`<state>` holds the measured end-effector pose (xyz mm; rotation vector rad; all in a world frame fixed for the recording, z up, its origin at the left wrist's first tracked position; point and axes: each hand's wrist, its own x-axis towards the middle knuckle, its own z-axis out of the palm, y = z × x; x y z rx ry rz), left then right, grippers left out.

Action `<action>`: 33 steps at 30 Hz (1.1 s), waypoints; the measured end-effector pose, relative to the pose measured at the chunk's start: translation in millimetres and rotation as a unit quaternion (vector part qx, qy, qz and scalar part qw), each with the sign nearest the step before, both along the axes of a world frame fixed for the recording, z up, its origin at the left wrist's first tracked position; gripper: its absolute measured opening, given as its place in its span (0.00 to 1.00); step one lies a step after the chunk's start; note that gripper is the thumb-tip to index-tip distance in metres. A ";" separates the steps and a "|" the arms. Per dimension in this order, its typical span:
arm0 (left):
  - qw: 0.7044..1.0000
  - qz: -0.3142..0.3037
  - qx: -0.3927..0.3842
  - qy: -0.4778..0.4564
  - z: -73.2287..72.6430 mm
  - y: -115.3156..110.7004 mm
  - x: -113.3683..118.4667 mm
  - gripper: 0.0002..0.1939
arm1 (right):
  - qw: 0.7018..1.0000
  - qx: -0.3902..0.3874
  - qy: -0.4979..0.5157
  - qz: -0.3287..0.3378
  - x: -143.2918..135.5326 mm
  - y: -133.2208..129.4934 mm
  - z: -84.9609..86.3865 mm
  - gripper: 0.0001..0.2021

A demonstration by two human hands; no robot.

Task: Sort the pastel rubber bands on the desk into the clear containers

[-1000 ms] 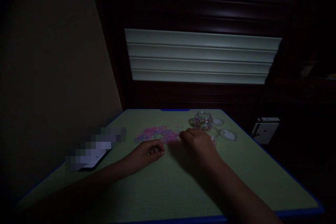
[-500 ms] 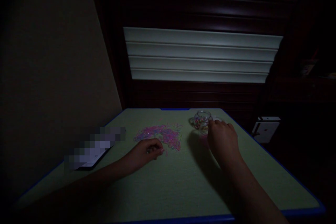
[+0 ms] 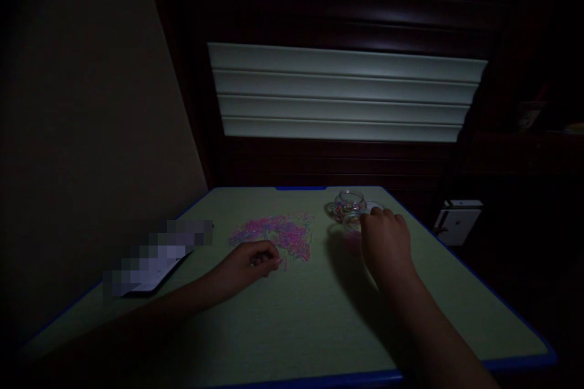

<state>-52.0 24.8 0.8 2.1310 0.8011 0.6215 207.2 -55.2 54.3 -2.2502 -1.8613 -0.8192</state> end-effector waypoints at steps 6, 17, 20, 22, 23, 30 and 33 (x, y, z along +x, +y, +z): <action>1.000 -0.002 -0.015 -0.008 -2.7 2.0 -0.4 0.10 | 1.000 0.008 -0.006 0.008 -0.6 -0.2 -0.1 0.12; 0.999 0.010 0.037 0.000 -1.3 2.5 -0.9 0.08 | 0.960 0.046 0.130 0.242 -21.1 3.6 -4.1 0.11; 0.987 -0.005 0.154 0.042 2.0 0.8 -2.8 0.08 | 0.949 0.030 0.128 0.288 -26.4 6.2 -9.6 0.11; 0.972 -0.019 0.224 0.074 3.7 -0.2 -3.9 0.09 | 0.947 0.028 0.120 0.296 -27.1 7.8 -12.0 0.11; 0.962 -0.027 0.255 0.095 4.1 -0.5 -4.3 0.10 | 0.947 0.028 0.119 0.298 -26.8 8.5 -12.6 0.11; 0.910 -0.045 0.364 0.193 2.8 1.1 -1.0 0.12 | 0.947 0.016 0.120 0.299 -25.8 8.4 -10.1 0.11; 0.901 -0.046 0.380 0.206 3.3 0.9 1.0 0.12 | 0.950 0.018 0.113 0.291 -26.6 7.4 -9.3 0.11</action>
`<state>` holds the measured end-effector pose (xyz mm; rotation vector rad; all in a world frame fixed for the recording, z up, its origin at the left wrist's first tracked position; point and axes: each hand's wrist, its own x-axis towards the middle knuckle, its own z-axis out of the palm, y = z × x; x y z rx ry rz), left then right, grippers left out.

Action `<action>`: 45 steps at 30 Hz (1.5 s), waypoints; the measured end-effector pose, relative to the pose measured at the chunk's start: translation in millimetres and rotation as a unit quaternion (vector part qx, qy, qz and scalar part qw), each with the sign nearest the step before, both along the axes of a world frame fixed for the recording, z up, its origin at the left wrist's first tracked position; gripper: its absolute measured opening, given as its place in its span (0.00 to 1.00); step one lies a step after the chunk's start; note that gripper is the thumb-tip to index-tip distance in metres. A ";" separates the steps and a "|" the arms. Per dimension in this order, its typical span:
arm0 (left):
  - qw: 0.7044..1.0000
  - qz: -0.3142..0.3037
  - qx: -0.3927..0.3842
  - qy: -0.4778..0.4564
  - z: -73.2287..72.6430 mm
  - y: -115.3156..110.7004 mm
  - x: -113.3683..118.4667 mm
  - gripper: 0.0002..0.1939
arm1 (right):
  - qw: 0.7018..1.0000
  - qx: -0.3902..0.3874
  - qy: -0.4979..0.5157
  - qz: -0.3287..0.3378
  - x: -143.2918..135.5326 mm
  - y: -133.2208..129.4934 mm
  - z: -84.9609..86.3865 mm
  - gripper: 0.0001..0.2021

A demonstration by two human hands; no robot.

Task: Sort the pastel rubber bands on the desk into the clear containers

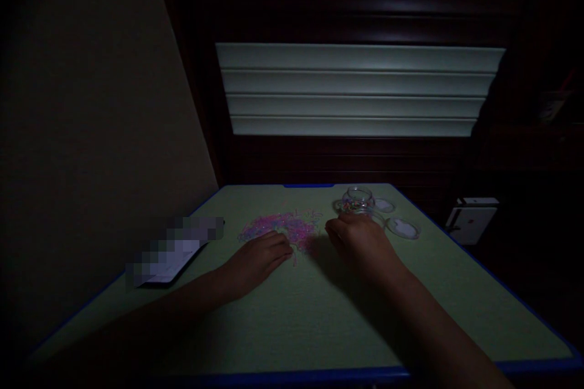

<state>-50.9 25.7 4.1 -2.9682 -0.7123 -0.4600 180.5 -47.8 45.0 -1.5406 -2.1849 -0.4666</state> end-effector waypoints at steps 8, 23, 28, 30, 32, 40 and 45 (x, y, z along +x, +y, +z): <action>0.998 0.003 0.053 0.046 2.0 -5.4 2.8 0.11 | 1.000 0.010 0.004 0.010 2.1 3.0 -5.1 0.11; 0.989 -0.006 0.119 0.083 -1.3 -7.5 1.9 0.08 | 1.000 -0.023 0.000 0.016 -0.7 2.6 -4.7 0.11; 0.993 0.002 0.104 0.062 -0.7 -8.3 2.0 0.08 | 0.999 -0.033 0.008 0.038 -2.0 2.0 -4.7 0.12; 0.995 0.007 0.090 0.045 -1.6 -7.4 2.1 0.08 | 0.998 -0.043 0.011 0.046 -3.6 1.5 -5.0 0.11; 0.997 0.018 0.067 0.024 -2.7 -5.5 2.0 0.08 | 0.997 -0.053 0.013 0.053 -6.0 1.0 -5.4 0.11; 0.999 0.025 0.000 -0.048 -8.4 0.5 0.2 0.09 | 0.995 -0.075 0.009 0.070 -19.5 -2.4 -6.7 0.10; 0.997 0.024 0.014 -0.066 -8.9 -3.2 1.1 0.08 | 0.994 -0.048 0.011 0.094 -22.8 -2.5 -10.5 0.11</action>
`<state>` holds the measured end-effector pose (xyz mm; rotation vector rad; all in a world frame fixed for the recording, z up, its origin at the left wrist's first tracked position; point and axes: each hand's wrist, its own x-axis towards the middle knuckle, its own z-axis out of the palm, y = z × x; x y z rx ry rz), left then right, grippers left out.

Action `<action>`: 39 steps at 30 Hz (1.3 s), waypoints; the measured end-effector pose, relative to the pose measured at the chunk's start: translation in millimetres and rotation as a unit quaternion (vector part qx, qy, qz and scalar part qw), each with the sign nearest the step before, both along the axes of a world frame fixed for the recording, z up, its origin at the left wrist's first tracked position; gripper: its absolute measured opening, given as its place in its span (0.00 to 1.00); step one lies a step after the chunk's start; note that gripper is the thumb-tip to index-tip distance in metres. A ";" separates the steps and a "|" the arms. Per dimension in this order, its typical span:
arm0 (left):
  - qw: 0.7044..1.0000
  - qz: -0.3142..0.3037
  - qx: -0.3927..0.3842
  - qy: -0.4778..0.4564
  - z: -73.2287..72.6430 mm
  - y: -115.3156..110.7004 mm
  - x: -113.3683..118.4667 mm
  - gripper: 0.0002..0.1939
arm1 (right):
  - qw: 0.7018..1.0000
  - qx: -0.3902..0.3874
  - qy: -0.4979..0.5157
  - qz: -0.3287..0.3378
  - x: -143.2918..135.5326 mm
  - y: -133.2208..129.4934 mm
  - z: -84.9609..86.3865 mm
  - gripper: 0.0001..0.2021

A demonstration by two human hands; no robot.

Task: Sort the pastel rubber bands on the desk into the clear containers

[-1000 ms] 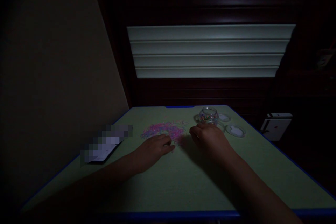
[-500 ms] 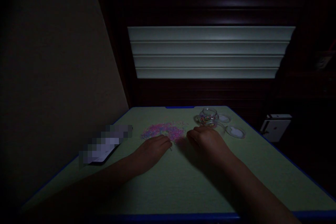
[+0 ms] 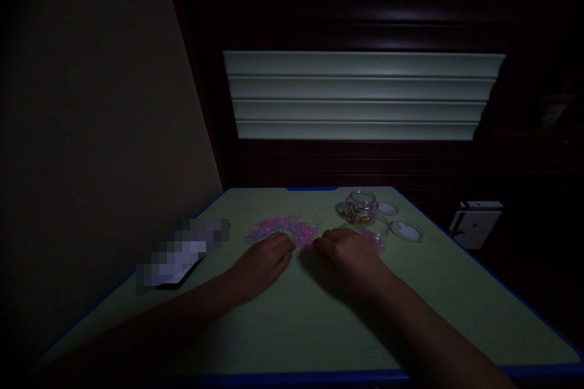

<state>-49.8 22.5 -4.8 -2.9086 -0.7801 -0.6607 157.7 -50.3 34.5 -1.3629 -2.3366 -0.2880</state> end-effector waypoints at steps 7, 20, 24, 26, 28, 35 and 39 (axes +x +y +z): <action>0.999 -0.004 0.034 -0.010 0.4 -2.6 3.3 0.06 | 0.999 0.030 0.000 0.043 -7.9 4.4 -12.2 0.08; 0.998 -0.024 0.053 -0.002 2.7 -4.7 4.6 0.06 | 0.997 0.054 -0.020 0.042 -11.4 9.5 -25.8 0.07; 0.998 -0.026 0.055 0.000 4.9 -6.0 5.0 0.07 | 0.997 0.063 -0.019 0.038 -12.8 8.1 -23.9 0.07; 0.998 -0.025 0.053 0.003 4.9 -5.9 5.1 0.08 | 0.997 0.062 -0.024 0.035 -13.4 6.4 -20.9 0.07; 0.999 -0.018 0.047 0.007 4.2 -5.3 4.8 0.08 | 0.998 0.055 -0.025 0.030 -12.9 4.8 -17.2 0.08; 0.999 -0.010 0.038 0.009 1.3 -2.9 2.8 0.08 | 0.997 0.075 -0.002 -0.024 5.1 5.9 -2.8 0.09; 0.999 -0.008 0.046 0.014 0.7 -1.5 2.0 0.08 | 0.984 0.099 -0.038 -0.142 23.6 5.5 8.4 0.11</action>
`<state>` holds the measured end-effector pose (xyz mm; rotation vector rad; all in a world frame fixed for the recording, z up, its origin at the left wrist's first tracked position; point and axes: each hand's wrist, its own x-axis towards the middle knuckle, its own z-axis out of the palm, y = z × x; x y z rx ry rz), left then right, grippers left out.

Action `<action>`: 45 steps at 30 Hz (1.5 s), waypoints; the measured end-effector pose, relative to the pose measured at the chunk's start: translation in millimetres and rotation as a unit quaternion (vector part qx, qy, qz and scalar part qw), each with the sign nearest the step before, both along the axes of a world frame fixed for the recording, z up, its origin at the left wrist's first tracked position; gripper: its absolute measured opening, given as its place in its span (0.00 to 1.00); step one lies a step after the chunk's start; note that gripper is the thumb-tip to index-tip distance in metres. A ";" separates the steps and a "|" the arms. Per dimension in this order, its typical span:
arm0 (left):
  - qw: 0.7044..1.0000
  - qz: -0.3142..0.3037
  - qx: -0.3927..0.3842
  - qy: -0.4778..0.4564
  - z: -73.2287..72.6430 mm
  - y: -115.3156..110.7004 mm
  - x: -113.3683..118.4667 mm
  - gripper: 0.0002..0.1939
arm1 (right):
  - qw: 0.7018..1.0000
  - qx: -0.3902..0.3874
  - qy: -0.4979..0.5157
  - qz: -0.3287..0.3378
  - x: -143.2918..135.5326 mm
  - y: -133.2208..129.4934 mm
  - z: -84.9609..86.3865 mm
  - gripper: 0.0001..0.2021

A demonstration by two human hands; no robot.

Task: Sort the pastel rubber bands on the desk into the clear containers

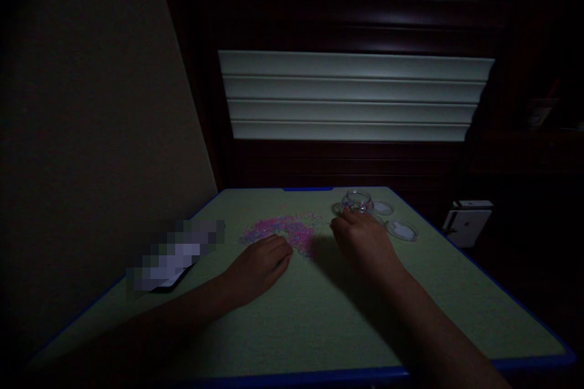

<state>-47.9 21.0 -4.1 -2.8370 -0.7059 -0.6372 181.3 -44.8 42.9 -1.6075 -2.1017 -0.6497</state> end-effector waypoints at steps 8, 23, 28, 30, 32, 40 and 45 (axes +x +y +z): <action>1.000 -0.004 -0.019 0.001 0.7 0.4 -0.5 0.08 | 0.975 -0.022 -0.081 -0.206 18.6 -5.3 8.0 0.11; 0.999 -0.003 -0.037 -0.007 -0.4 2.5 -0.7 0.08 | 0.965 0.000 -0.064 -0.253 22.8 -11.8 13.9 0.13; 0.999 -0.006 -0.044 -0.011 0.2 2.6 -1.1 0.08 | 0.964 -0.002 -0.058 -0.259 20.7 -11.8 14.6 0.12; 0.999 -0.008 -0.043 -0.013 0.5 2.3 -1.2 0.08 | 0.964 -0.004 -0.059 -0.258 20.0 -12.1 14.7 0.12; 0.999 -0.011 -0.040 -0.018 0.5 2.1 -1.1 0.09 | 0.964 -0.005 -0.060 -0.258 20.0 -12.4 14.3 0.12; 0.999 -0.011 -0.039 -0.010 1.2 1.4 -0.9 0.08 | 0.962 -0.013 -0.070 -0.263 23.6 -11.5 11.4 0.11; 0.999 -0.005 -0.038 0.000 3.6 -0.3 -0.5 0.08 | 0.962 -0.014 -0.076 -0.262 21.0 -10.8 12.2 0.10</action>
